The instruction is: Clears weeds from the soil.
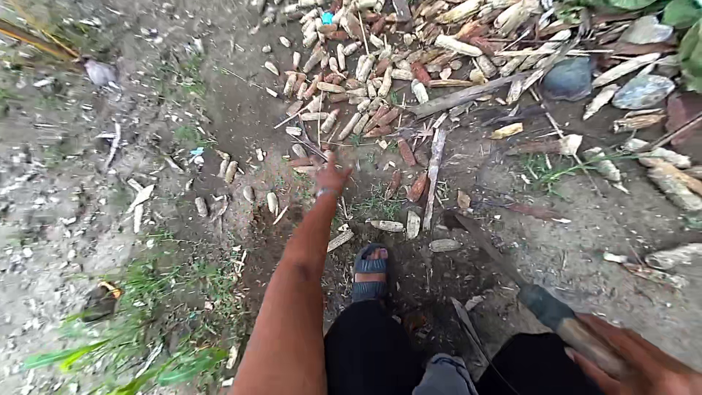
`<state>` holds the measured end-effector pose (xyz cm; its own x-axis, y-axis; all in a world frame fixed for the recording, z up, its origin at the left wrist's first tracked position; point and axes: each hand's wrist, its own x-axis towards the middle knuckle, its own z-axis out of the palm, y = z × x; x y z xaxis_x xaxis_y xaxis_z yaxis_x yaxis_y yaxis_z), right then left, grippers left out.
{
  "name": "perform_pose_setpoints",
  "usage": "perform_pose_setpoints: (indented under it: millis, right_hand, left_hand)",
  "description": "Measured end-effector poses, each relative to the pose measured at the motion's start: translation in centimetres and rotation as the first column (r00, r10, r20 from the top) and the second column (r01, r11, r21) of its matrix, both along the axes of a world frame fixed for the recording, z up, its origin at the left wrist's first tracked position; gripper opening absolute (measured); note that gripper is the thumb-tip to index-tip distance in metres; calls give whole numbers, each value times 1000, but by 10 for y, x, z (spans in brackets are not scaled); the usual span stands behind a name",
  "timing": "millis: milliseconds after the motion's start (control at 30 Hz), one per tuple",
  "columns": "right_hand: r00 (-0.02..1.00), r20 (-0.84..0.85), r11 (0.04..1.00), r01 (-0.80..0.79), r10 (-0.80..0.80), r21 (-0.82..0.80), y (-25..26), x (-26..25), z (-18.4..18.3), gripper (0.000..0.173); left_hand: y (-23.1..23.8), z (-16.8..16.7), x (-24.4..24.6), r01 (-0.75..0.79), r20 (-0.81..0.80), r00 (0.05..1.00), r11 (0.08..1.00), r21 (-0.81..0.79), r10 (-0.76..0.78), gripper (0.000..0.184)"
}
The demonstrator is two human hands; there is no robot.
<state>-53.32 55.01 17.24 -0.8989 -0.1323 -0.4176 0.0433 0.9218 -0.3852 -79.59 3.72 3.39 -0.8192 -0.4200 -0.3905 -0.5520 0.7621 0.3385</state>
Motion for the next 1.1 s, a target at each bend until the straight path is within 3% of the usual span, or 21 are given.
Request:
perform_pose_setpoints:
  millis: [100,167,267,333,400,433,533,567,633,733,800,867,933,1000,1033,1100]
  right_hand:
    - [995,-7,994,96,-97,-58,-3,34,-27,62]
    - [983,-20,974,176,-181,-146,-17,40,-37,61]
    - [969,-140,961,172,-204,-215,-61,18,-55,58]
    - [947,-267,970,127,-181,-206,-92,-7,-71,59]
    - [934,-317,979,117,-165,-166,-110,-24,-75,60]
    - [934,-318,980,117,-163,-160,-112,-27,-74,60]
    - [942,-215,943,195,-257,-270,-99,-20,-74,62]
    - [932,-128,896,279,-339,-345,-92,-17,-71,62]
    - [846,112,704,500,-521,-505,-77,-11,-54,57]
    - [707,360,477,688,-609,-546,-50,4,-38,50]
    - [618,460,369,769,-638,-522,-41,14,-38,42]
    - [548,502,296,816,-669,-496,-41,23,-39,36]
    - [548,486,296,813,-681,-501,-49,28,-42,36]
    - [594,460,347,784,-660,-514,-56,31,-44,43]
    - [628,446,383,761,-638,-524,-57,32,-44,47]
    - [676,428,430,724,-600,-539,-55,37,-40,50]
  left_hand:
    - [-23,-67,38,-242,90,965,969,-46,245,95]
    - [-31,-87,44,-294,140,944,954,-59,299,93]
    - [-21,-78,33,-295,157,942,955,-34,297,72]
    - [-1,-64,13,-254,114,964,960,120,241,70]
    - [34,-57,-5,-78,-19,996,948,308,88,65]
    - [54,-55,-11,55,-29,998,946,319,-49,62]
    - [96,-56,3,465,154,852,858,219,-501,76]
    - [101,-64,16,552,154,794,804,221,-588,83]
    - [103,-78,52,678,106,703,708,197,-703,90]
    - [106,-86,94,785,216,555,592,182,-803,104]
    - [106,-87,85,786,231,552,592,179,-801,88]
    - [105,-87,55,737,154,613,631,243,-775,63]
    - [108,-74,5,634,102,711,697,333,-696,49]
    - [122,-37,-51,493,-83,850,728,476,-521,59]
    - [136,-10,-76,412,-215,909,687,598,-358,72]
    - [167,50,-112,364,-397,918,396,843,1,78]
